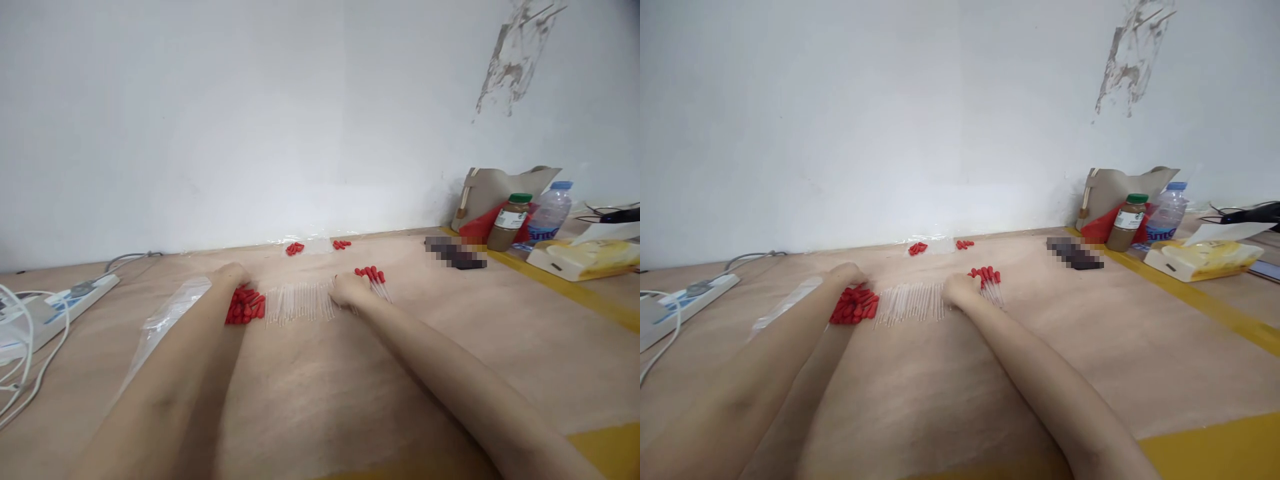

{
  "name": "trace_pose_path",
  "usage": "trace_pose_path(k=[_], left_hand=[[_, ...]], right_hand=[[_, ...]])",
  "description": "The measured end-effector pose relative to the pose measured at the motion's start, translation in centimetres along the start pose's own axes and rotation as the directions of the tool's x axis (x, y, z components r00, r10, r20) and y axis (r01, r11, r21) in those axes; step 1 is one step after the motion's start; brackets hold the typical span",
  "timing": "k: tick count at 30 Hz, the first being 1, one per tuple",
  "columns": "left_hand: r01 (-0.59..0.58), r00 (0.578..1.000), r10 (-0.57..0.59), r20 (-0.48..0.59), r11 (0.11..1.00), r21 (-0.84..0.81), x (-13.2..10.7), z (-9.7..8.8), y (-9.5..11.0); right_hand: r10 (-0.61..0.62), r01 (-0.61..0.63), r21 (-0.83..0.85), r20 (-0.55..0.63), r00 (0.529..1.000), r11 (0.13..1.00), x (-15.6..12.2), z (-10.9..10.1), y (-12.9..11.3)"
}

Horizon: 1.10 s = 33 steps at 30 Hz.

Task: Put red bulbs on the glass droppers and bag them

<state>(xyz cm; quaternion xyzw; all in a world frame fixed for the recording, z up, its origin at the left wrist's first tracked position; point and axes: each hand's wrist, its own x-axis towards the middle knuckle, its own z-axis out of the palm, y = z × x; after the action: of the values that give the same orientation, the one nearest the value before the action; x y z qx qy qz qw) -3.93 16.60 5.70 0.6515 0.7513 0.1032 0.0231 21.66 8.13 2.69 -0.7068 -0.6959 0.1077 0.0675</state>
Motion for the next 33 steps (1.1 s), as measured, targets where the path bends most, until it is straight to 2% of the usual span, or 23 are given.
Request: trace_pose_path(k=[3,5,7,9,10,11,12,13,15,17,19,23,28,33], left_hand=[[-0.025,0.996,0.02,-0.086,0.998,-0.053,-0.3,-0.8,0.9],[-0.104,0.985,0.087,-0.147,0.988,-0.114,-1.5,-1.1,1.8],[-0.225,0.963,0.189,-0.192,0.956,-0.188,-3.6,-0.9,2.8],[-0.337,0.936,0.289,-0.203,0.903,-0.266,-6.6,-0.1,3.8],[-0.398,0.915,0.346,-0.207,0.858,-0.324,-8.2,0.5,4.2],[-0.484,0.874,0.427,-0.231,0.735,-0.475,-9.8,1.1,4.5],[-0.517,0.845,0.481,-0.234,0.62,-0.59,-11.4,1.8,4.8],[-0.512,0.828,0.518,-0.215,0.542,-0.666,-12.8,2.5,5.0],[-0.464,0.825,0.535,-0.183,0.458,-0.758,-14.9,3.9,5.4],[-0.399,0.838,0.524,-0.151,0.402,-0.824,-16.1,5.2,5.7],[-0.349,0.848,0.513,-0.134,0.351,-0.869,-16.6,6.2,5.9],[-0.283,0.864,0.496,-0.088,0.333,-0.9,-16.7,7.1,5.9],[-0.39,0.857,0.482,-0.181,0.38,-0.839,-16.8,7.2,5.9],[-0.382,0.85,0.502,-0.16,0.378,-0.843,-16.8,7.4,6.0]], right_hand=[[-0.051,0.052,0.035,-0.031,0.998,0.998,-1.0,-0.8,1.2],[-0.092,0.095,0.057,-0.048,0.995,0.994,-1.9,-1.3,2.5],[-0.15,0.156,0.096,-0.075,0.986,0.983,-2.8,-1.5,4.0],[-0.253,0.277,0.178,-0.148,0.956,0.944,-3.8,-1.2,5.5],[-0.32,0.359,0.227,-0.193,0.928,0.905,-4.2,-0.9,6.1],[-0.387,0.444,0.275,-0.238,0.891,0.853,-4.7,-0.4,6.7],[-0.445,0.519,0.318,-0.279,0.851,0.793,-5.2,0.1,7.1],[-0.489,0.576,0.35,-0.311,0.815,0.738,-5.7,0.7,7.5],[-0.543,0.653,0.378,-0.363,0.757,0.656,-6.5,1.9,7.8],[-0.556,0.697,0.342,-0.428,0.713,0.631,-7.0,2.9,7.9],[-0.549,0.71,0.275,-0.477,0.686,0.648,-7.2,3.5,7.8],[-0.515,0.674,0.212,-0.499,0.697,0.708,-7.5,3.8,7.3],[-0.524,0.659,0.197,-0.462,0.716,0.726,-8.0,3.7,6.6],[-0.561,0.679,0.154,-0.449,0.695,0.718,-8.2,3.7,6.2]])
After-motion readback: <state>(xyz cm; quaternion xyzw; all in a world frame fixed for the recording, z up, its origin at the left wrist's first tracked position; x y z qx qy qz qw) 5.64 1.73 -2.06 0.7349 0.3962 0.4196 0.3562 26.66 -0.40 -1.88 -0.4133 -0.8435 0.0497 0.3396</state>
